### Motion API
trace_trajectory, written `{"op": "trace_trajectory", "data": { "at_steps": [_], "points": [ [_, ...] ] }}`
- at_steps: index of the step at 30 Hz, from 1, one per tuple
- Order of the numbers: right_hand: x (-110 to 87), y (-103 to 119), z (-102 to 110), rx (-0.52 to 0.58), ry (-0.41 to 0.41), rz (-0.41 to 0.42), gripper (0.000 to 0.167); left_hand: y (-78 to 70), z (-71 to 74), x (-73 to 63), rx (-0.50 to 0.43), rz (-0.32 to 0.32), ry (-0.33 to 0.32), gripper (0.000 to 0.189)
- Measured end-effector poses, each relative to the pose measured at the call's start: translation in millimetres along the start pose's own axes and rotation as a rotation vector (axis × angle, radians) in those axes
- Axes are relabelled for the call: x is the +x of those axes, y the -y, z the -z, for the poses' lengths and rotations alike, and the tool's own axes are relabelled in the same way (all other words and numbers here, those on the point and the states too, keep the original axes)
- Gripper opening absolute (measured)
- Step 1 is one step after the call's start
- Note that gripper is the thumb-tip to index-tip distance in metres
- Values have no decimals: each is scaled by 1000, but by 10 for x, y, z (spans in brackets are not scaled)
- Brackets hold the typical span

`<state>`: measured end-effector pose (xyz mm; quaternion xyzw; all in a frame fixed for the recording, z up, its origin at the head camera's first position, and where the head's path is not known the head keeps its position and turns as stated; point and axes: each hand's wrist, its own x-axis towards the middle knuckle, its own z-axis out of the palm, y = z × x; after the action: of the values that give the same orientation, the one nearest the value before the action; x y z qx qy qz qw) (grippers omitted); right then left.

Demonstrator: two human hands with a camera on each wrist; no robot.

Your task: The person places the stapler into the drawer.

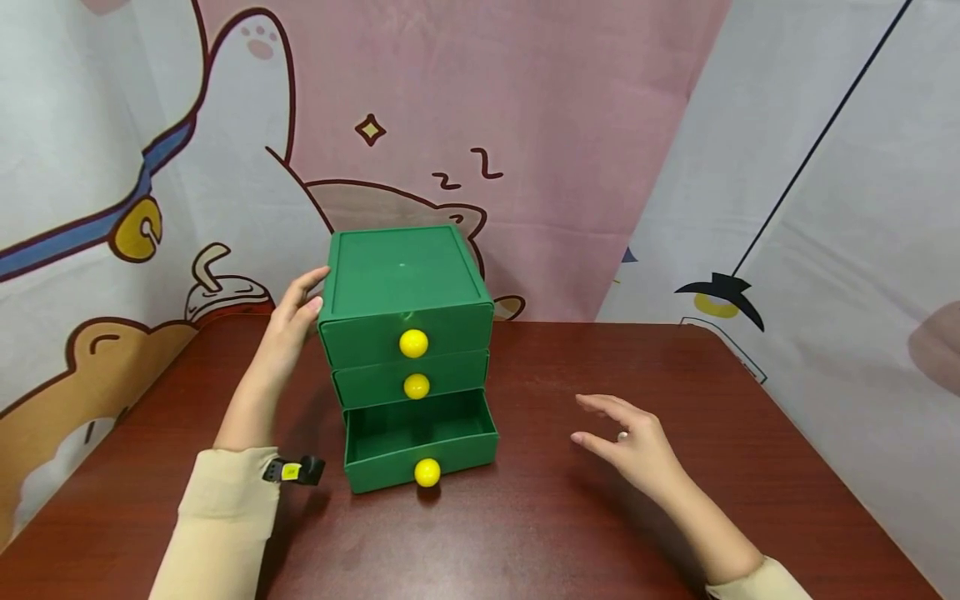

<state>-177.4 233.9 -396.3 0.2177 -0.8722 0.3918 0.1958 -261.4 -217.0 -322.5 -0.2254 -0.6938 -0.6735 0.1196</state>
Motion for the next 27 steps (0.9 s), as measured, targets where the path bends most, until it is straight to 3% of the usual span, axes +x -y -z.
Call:
{"op": "trace_trajectory", "data": {
  "at_steps": [6,17,27],
  "points": [
    [-82,-185,214,-51,8,-63,55,-6,0,4,6,1,0,48],
    [-196,-558,479,-134,103,-149,62,2,16,3,45,10,0,49],
    [-251,-754,586,6,217,-165,67,28,18,-4,60,-7,6,49]
  ]
}}
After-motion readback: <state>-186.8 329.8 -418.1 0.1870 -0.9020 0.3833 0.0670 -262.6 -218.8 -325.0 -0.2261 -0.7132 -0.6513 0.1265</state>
